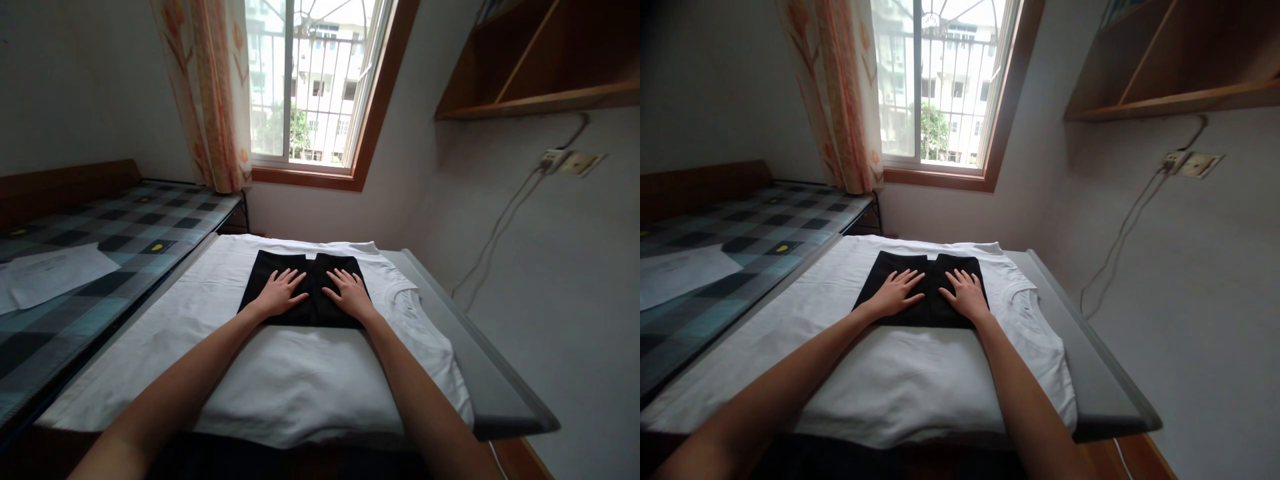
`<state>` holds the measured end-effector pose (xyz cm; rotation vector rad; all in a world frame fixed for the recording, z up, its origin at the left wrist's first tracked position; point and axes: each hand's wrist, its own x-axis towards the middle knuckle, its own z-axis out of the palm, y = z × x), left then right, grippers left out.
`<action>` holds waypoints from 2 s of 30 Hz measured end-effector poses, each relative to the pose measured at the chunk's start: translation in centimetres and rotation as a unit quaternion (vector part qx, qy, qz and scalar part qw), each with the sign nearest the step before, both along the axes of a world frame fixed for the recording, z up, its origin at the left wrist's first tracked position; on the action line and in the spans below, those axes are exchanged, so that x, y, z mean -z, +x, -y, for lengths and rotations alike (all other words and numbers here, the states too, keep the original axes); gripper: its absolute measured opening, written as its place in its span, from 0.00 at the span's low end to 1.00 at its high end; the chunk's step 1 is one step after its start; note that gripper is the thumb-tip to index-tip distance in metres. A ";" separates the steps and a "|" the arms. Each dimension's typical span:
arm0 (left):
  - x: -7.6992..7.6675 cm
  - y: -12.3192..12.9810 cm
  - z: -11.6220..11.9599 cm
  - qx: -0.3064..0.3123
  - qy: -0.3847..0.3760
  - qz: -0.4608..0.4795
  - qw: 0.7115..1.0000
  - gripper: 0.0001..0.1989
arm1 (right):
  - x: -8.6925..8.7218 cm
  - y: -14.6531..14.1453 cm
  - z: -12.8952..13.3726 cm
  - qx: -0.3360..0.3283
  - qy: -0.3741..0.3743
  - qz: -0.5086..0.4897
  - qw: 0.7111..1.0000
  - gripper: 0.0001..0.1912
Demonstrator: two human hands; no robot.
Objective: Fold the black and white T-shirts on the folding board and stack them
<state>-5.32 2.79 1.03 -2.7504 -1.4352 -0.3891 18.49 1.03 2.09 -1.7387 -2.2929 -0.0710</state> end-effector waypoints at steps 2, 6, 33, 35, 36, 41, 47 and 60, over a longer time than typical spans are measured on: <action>0.0 0.0 0.0 0.001 0.001 -0.001 1.000 0.33 | 0.0 0.0 0.0 -0.001 -0.002 -0.004 1.000 0.31; -0.2 0.1 0.1 -0.002 0.000 -0.003 1.000 0.33 | 0.0 0.1 -0.1 -0.001 -0.005 -0.011 1.000 0.31; -0.4 0.0 0.3 -0.002 -0.006 0.007 1.000 0.32 | -0.1 0.4 -0.1 -0.004 -0.006 -0.032 0.999 0.31; -0.3 0.0 0.3 -0.003 -0.007 0.008 1.000 0.32 | -0.1 0.4 -0.1 -0.004 -0.005 -0.034 0.999 0.30; -0.3 0.0 0.3 -0.002 -0.007 0.009 1.000 0.32 | -0.1 0.4 0.0 -0.004 -0.005 -0.035 0.999 0.30; -0.3 0.0 0.3 -0.002 -0.009 0.014 1.000 0.32 | -0.1 0.4 0.0 -0.005 -0.005 -0.036 0.999 0.30; -0.1 -0.1 0.1 -0.001 -0.004 0.019 1.000 0.32 | 0.0 0.4 0.0 -0.007 -0.003 -0.036 0.999 0.31; 0.2 -0.1 0.0 0.002 0.001 0.015 1.000 0.33 | -0.3 0.4 0.1 -0.007 -0.003 -0.032 0.999 0.30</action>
